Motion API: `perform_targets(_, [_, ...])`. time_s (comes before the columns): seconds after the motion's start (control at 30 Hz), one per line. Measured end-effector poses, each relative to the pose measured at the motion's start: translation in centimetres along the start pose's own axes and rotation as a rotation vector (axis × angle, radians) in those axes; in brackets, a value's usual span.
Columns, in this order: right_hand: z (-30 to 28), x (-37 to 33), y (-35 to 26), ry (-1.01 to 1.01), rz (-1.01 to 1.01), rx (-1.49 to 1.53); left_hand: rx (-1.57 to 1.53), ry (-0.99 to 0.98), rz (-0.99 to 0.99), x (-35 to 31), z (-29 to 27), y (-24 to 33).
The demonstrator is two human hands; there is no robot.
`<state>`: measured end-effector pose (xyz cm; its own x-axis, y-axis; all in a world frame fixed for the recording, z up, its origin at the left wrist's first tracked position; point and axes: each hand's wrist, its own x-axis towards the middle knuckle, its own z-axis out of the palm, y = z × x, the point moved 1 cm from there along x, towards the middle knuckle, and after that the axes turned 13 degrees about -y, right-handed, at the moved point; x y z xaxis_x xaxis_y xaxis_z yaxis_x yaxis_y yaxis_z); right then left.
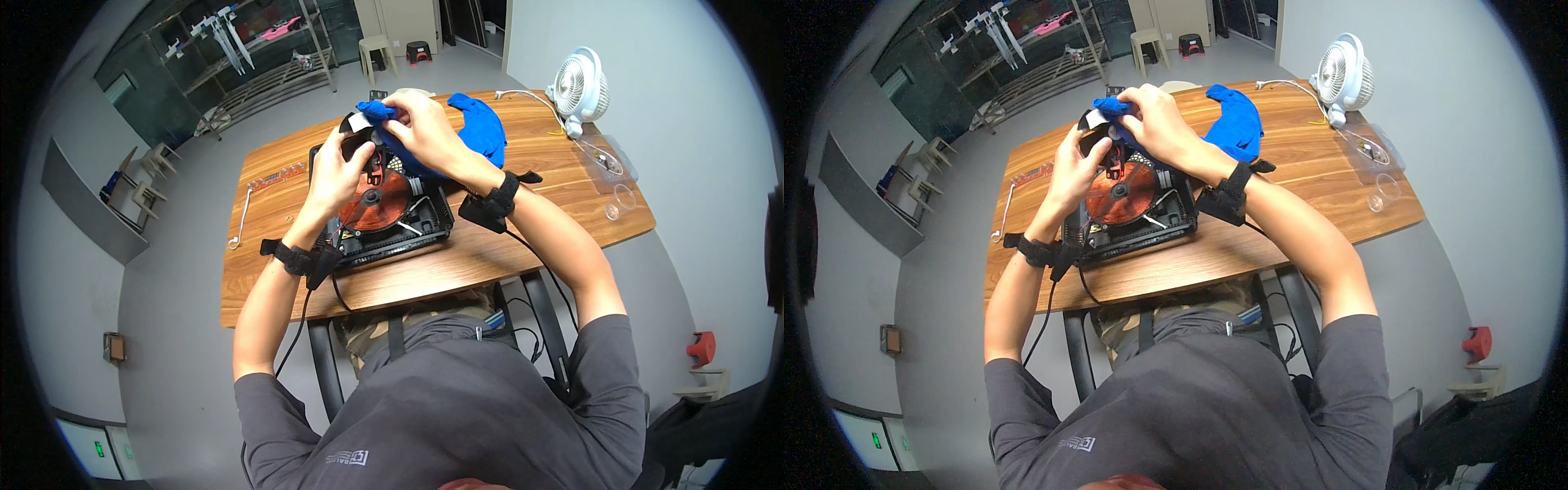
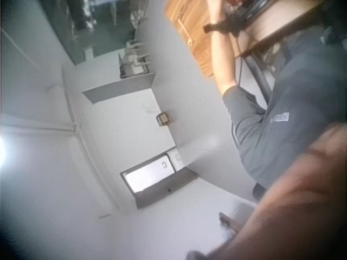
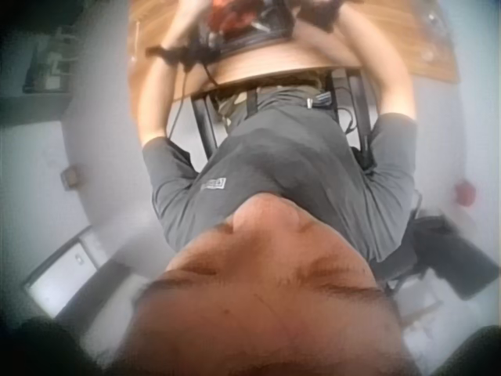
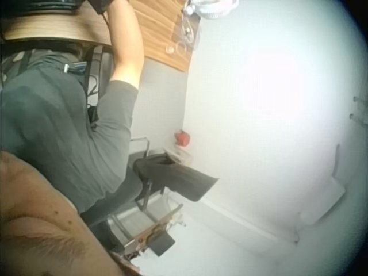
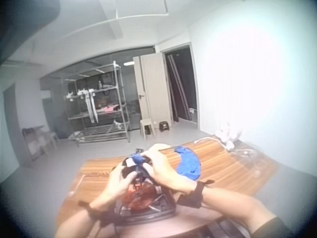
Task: The person uses a screwdriver to fasten screws on a circuit board inside an open electronic device. They then place a circular copper-colored component onto the board and continue securing it with screws. Finally, they attach a small fan to the assembly.
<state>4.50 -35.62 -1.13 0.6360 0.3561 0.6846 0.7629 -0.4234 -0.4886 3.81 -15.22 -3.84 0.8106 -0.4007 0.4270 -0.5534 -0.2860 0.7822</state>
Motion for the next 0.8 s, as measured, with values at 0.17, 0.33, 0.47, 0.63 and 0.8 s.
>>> perform_targets(0.17, [-0.2, 0.2, 0.0, -0.018, -0.011, -0.002, -0.021, -0.013, -0.067, 0.0, 0.0, -0.3])
perform_targets(0.33, [-0.1, -1.2, -1.7, -0.237, -0.065, 0.002, -0.023, 0.001, -0.066, 0.2, -0.2, -0.7])
perform_targets(0.47, [-0.8, -0.9, -0.1, -0.173, -0.063, -0.085, 0.033, -0.042, -0.123, 0.5, -0.3, -1.2])
perform_targets(0.63, [-4.5, 0.9, 1.7, -0.072, 0.129, 0.010, 0.048, 0.003, -0.004, 0.1, -0.5, -1.0])
perform_targets(0.8, [-9.3, 1.9, 6.0, 0.064, 0.176, -0.136, 0.024, 0.019, -0.058, 0.3, -0.8, -0.7])
